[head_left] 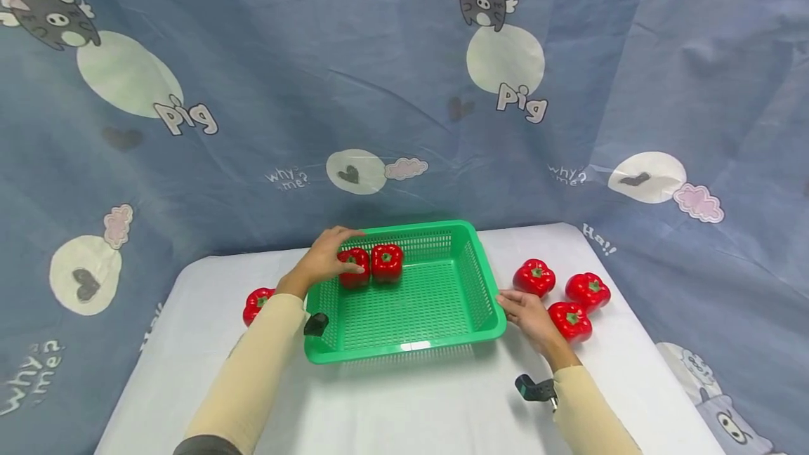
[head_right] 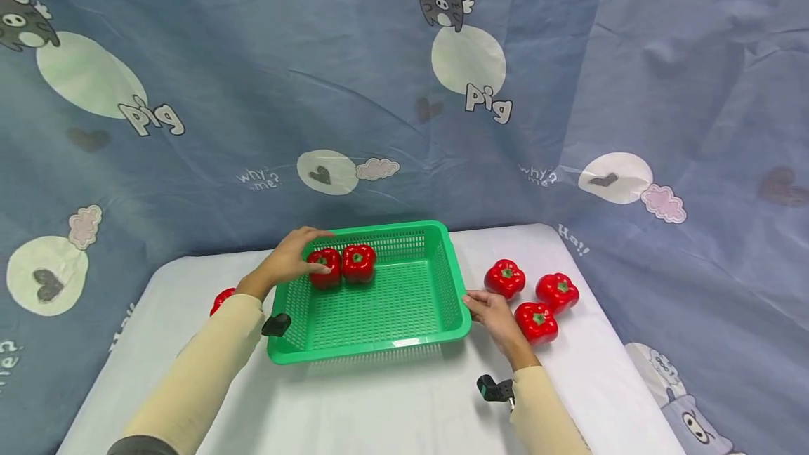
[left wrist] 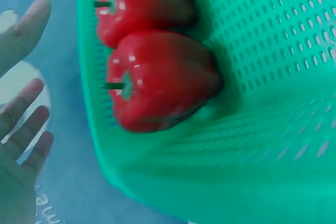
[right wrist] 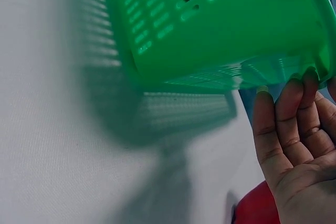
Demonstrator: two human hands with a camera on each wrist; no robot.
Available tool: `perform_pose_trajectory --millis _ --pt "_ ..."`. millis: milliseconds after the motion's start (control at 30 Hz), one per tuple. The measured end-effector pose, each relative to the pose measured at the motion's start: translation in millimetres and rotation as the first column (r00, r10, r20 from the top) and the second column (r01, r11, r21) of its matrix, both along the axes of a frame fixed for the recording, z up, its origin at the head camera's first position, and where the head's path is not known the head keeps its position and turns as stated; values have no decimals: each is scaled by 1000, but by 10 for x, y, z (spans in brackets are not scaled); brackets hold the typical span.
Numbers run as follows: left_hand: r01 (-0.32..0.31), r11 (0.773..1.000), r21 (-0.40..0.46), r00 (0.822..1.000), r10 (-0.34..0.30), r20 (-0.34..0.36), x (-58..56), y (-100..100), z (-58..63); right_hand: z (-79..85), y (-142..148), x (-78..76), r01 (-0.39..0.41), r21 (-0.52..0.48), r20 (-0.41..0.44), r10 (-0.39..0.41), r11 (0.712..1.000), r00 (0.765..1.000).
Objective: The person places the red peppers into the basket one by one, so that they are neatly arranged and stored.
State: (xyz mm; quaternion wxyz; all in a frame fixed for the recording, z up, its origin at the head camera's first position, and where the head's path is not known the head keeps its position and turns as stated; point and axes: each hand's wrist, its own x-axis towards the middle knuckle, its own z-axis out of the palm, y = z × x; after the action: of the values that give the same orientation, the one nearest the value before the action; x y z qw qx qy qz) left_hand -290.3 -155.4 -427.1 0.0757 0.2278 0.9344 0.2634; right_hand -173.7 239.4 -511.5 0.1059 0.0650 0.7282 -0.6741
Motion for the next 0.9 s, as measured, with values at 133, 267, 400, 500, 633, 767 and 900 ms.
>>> perform_pose_trajectory --millis 133,267,400,500,633,767,900 --pt "-7 999 46 1000 7 -1 98 -122 68 -7 7 2 -5 -10 -7 5 1000 1000" --pt "-26 998 51 1000 27 -7 193 -302 79 -16 10 -5 -14 -19 -11 14 1000 1000" --pt "-80 995 60 997 79 11 299 -522 47 -15 16 -5 -17 -17 -7 17 1000 1000" --pt "-155 981 114 988 151 43 368 -686 13 -12 22 -7 -3 -13 7 3 1000 1000" --pt "-254 955 150 966 245 77 433 -895 -34 3 28 -5 -2 -8 12 2 1000 1000" --pt "-321 939 122 944 307 123 495 -1070 -95 9 17 4 -10 -11 4 10 1000 1000" --pt "-364 925 109 923 343 177 558 -1203 -187 6 10 13 -13 -15 -2 13 1000 1000"
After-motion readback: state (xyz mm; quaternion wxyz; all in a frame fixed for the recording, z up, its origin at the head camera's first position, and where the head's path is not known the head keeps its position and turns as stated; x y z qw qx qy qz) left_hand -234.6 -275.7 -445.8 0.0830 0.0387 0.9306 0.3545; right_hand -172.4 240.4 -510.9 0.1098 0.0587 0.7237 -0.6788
